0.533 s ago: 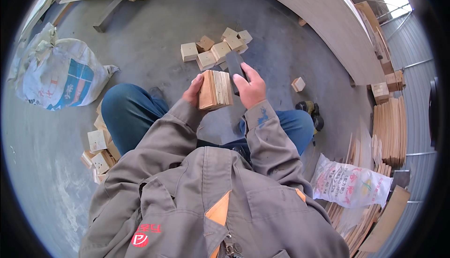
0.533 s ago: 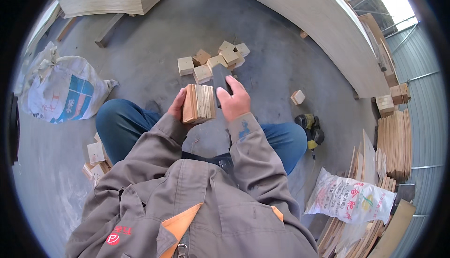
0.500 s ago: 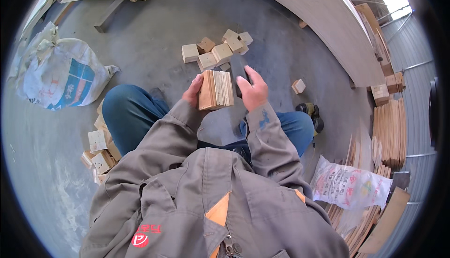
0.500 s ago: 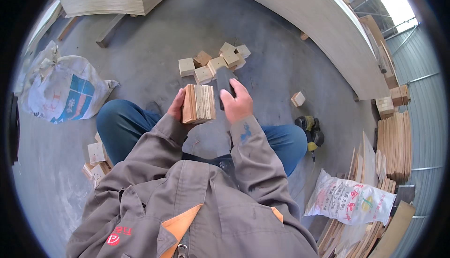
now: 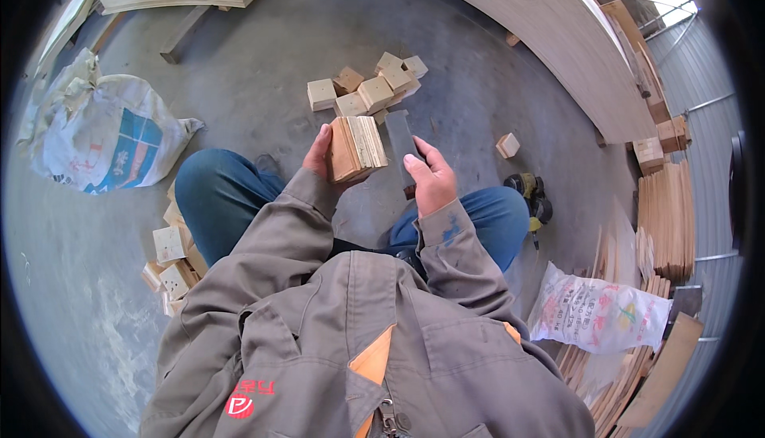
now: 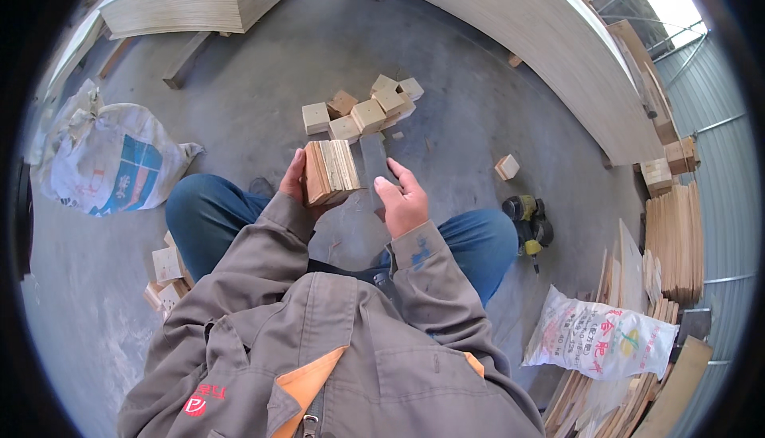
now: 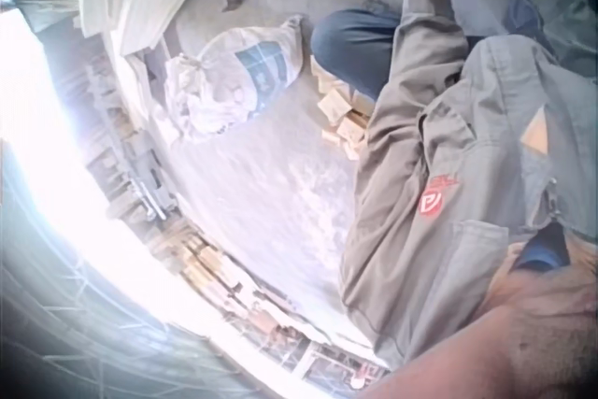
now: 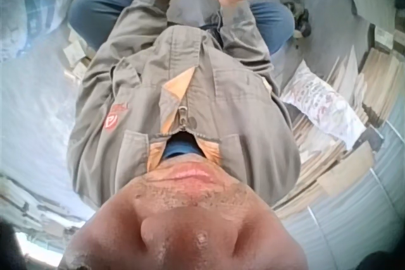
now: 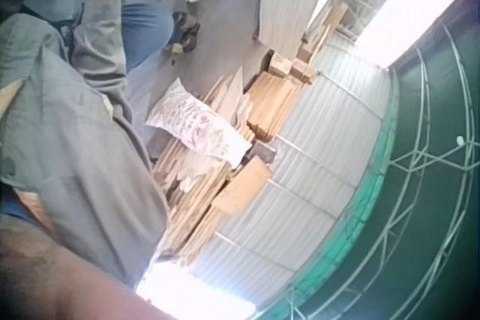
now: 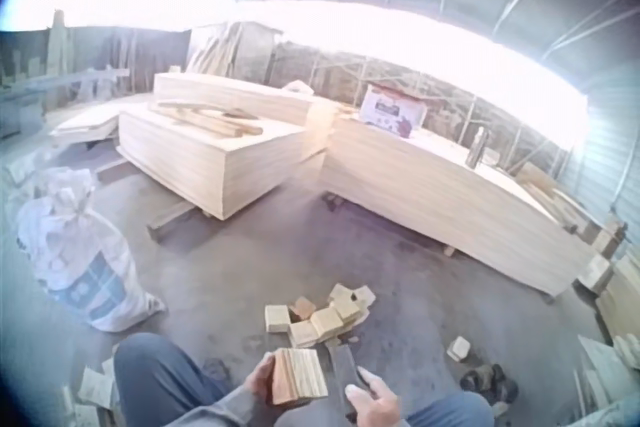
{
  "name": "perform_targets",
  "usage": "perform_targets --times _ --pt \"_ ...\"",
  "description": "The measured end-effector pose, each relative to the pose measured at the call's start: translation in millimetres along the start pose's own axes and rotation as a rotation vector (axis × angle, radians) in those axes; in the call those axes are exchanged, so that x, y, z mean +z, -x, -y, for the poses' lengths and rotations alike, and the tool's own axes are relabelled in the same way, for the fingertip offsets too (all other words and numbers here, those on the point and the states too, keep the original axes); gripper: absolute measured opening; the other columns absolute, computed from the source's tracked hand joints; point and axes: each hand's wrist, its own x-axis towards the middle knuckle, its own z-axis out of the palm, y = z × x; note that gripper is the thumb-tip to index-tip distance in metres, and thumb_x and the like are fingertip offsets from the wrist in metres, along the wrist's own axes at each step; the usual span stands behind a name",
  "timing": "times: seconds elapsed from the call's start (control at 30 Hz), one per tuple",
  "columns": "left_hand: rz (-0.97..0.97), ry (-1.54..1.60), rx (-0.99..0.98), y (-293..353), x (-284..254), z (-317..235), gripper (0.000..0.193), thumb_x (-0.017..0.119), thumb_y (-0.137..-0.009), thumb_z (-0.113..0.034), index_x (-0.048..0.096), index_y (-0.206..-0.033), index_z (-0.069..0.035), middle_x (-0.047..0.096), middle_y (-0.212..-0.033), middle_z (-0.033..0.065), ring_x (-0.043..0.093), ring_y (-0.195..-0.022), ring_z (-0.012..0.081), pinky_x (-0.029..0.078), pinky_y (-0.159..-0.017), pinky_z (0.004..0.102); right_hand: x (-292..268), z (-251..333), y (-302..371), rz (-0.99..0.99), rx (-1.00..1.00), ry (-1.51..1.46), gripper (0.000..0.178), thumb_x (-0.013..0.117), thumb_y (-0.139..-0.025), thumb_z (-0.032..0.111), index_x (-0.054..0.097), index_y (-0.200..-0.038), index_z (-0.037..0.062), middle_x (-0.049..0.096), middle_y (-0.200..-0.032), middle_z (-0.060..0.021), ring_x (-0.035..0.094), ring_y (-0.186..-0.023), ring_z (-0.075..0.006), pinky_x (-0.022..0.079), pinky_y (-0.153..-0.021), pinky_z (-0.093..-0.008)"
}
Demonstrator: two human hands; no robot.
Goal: The person sits on the floor and sands small wooden blocks using a sanding block. They pick up blocks from a pile, sand the edges and faces, and place them back down, repeating the process for several pieces.
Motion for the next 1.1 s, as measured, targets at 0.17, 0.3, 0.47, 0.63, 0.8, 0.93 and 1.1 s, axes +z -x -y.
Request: perform_targets --times 0.17,0.3,0.47,0.63,0.8,0.93,1.1 --pt "-0.119 -0.013 -0.048 -4.7 -6.9 0.5 0.062 0.057 -0.094 -0.06 0.058 -0.141 -0.02 0.065 -0.135 0.0093 0.063 -0.123 0.0342 0.05 -0.1 0.0614 -1.8 -34.7 -10.4 0.092 0.018 -0.211 0.047 0.058 -0.098 0.008 0.052 -0.142 -0.0058 0.066 -0.125 -0.0132 0.067 -0.105 -0.0178 0.056 -0.088 -0.0303" --pt "-0.173 -0.118 -0.092 -3.7 -23.1 -3.4 0.06 0.06 -0.095 -0.058 0.059 -0.14 -0.018 0.067 -0.133 0.0097 0.064 -0.122 0.0338 0.053 -0.096 0.0609 -13.3 -48.8 -18.0 0.133 0.149 -0.396 0.046 0.056 -0.099 0.01 0.052 -0.143 -0.0028 0.066 -0.123 -0.0129 0.069 -0.103 -0.0212 0.061 -0.077 -0.0349" --pt "-0.391 -0.248 -0.121 -14.6 -42.7 5.6 0.058 0.059 -0.097 -0.059 0.058 -0.141 -0.02 0.066 -0.132 0.0055 0.062 -0.122 0.0316 0.047 -0.098 0.0613 -29.4 -66.8 -26.6 0.157 0.146 -0.389 0.047 0.057 -0.098 0.011 0.053 -0.144 0.0003 0.066 -0.123 -0.0122 0.068 -0.099 -0.02 0.06 -0.072 -0.0336" --pt "-0.545 -0.41 -0.161 -24.9 -13.0 19.9 0.062 0.05 -0.1 -0.062 0.052 -0.147 -0.021 0.049 -0.152 0.0093 0.046 -0.139 0.0369 0.03 -0.11 0.0732 -49.3 -66.8 -30.1 0.126 0.149 -0.325 0.048 0.057 -0.097 0.01 0.052 -0.144 -0.0002 0.065 -0.125 -0.0122 0.067 -0.101 -0.018 0.058 -0.08 -0.0315" --pt "-0.5 -0.296 -0.233 -25.3 1.1 20.4 0.067 0.039 -0.103 -0.066 0.046 -0.151 -0.02 0.043 -0.157 0.0087 0.037 -0.145 0.0406 0.032 -0.109 0.0743 -57.6 -73.8 -35.1 0.161 0.089 -0.298 0.052 0.061 -0.095 0.01 0.053 -0.145 -0.0005 0.067 -0.121 -0.0119 0.065 -0.102 -0.0147 0.052 -0.091 -0.0273" --pt "-0.424 -0.173 -0.139 -30.2 -25.0 14.5 0.063 0.039 -0.104 -0.062 0.046 -0.151 -0.02 0.045 -0.156 0.0084 0.039 -0.144 0.0402 0.037 -0.106 0.0727 -55.3 -74.6 -34.0 0.213 0.056 -0.203 0.055 0.064 -0.093 0.009 0.053 -0.146 -0.0005 0.07 -0.115 -0.0115 0.064 -0.102 -0.0135 0.05 -0.092 -0.0263" --pt "-0.537 -0.273 -0.026 -29.1 -23.4 9.6 0.061 0.054 -0.1 -0.053 0.047 -0.15 -0.02 0.048 -0.153 0.0079 0.044 -0.137 0.0373 0.043 -0.103 0.0673 -50.8 -74.2 -35.3 0.241 0.08 -0.239 0.055 0.063 -0.093 0.007 0.052 -0.147 -0.0004 0.071 -0.113 -0.0115 0.065 -0.1 -0.0136 0.051 -0.091 -0.0267"
